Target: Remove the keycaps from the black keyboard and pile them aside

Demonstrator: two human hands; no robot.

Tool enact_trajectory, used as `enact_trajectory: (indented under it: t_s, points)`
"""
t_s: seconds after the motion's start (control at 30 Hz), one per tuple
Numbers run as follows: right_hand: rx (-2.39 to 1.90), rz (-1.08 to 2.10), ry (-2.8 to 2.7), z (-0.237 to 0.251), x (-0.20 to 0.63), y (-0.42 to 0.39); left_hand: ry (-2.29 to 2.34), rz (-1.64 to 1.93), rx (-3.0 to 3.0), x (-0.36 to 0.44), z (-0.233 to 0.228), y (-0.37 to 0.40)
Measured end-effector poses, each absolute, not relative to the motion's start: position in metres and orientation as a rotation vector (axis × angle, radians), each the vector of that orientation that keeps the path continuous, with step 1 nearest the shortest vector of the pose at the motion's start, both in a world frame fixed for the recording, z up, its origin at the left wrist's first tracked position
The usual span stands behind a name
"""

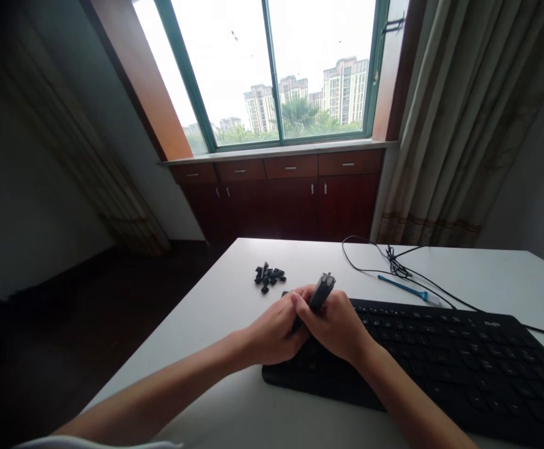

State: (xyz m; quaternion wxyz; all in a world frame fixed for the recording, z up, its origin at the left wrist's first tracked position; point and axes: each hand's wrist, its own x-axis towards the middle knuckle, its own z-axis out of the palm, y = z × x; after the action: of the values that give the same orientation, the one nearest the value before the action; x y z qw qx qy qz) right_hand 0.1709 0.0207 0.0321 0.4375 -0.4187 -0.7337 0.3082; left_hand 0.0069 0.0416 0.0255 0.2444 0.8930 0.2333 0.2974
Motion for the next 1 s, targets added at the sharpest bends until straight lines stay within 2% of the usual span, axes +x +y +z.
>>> enact_trajectory:
  t_s: [0.13,0.27,0.67,0.87,1.0]
  points:
    - [-1.080,0.640,-1.837,0.032,0.168,0.019,0.690,0.889,2.440,0.008,0.024,0.042]
    - [-1.069,0.695,-1.834,0.031,0.164,0.018,0.684,0.952,2.478,0.007,0.015,0.039]
    - [-1.074,1.439,-1.811,0.023,0.178,0.027,0.761,0.855,2.478,0.004,0.020,0.029]
    - [-1.160,1.401,-1.863,0.025,0.174,0.029,0.743,0.837,2.473,0.004,0.024,0.024]
    - [-1.188,1.092,-1.790,0.024,0.164,0.025,0.709,0.867,2.469,0.006,0.023,0.025]
